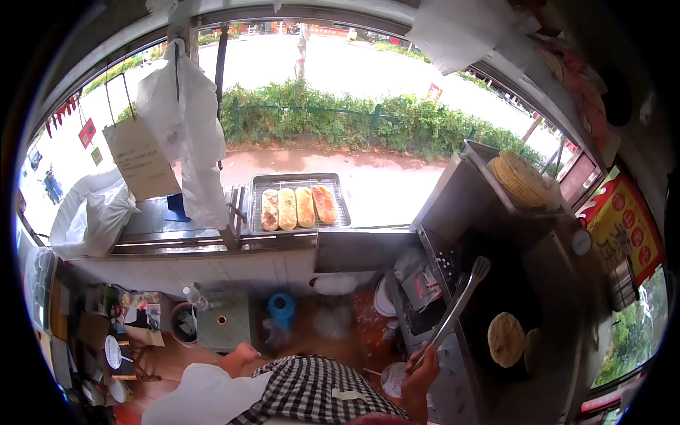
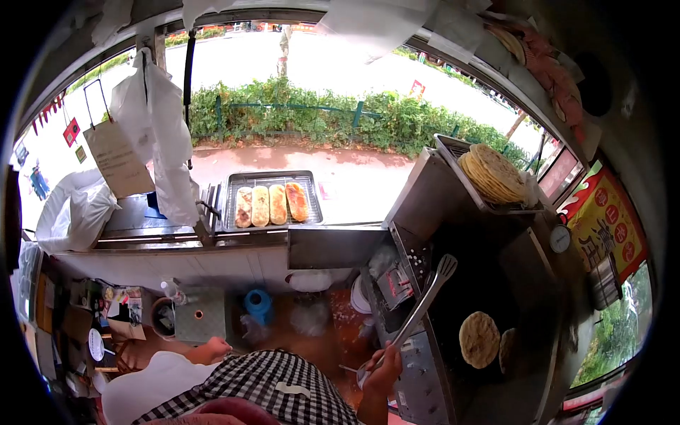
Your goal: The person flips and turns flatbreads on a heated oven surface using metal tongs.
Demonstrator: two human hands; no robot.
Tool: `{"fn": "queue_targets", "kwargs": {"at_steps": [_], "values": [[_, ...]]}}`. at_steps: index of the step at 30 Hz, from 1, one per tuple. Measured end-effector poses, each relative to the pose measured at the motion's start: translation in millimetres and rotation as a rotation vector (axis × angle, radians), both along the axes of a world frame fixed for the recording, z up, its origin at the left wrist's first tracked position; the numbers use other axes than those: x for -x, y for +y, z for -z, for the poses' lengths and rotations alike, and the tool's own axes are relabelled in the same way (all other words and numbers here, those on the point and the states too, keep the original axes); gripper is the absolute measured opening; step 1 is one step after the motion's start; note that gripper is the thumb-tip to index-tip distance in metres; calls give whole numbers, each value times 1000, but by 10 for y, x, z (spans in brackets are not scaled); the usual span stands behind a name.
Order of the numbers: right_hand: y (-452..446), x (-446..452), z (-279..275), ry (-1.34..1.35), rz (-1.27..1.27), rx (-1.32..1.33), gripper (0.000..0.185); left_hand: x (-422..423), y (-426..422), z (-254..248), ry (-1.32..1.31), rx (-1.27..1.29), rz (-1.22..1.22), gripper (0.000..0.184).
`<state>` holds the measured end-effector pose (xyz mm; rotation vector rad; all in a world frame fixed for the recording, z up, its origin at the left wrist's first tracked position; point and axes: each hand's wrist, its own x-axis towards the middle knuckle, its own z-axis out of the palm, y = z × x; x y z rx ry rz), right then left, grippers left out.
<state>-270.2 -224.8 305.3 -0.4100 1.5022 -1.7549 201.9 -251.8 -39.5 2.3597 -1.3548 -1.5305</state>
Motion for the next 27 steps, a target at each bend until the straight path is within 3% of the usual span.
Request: {"fn": "queue_targets", "kwargs": {"at_steps": [8,11,18,21,27], "values": [[419,333,-19,180,-27,-34,29,303,333,-39,47,67,32,25],[596,517,68,170,-99,-38,44,498,453,-197,77,77,-4,24],[858,734,105,174,-146,-23,41,717,1054,-64,6,137,-51,23],[959,767,24,233,-184,-7,37,614,1309,72,58,178,62,30],[1194,783,25,330,-198,16,29,564,1464,7,-77,105,153,31]]}}
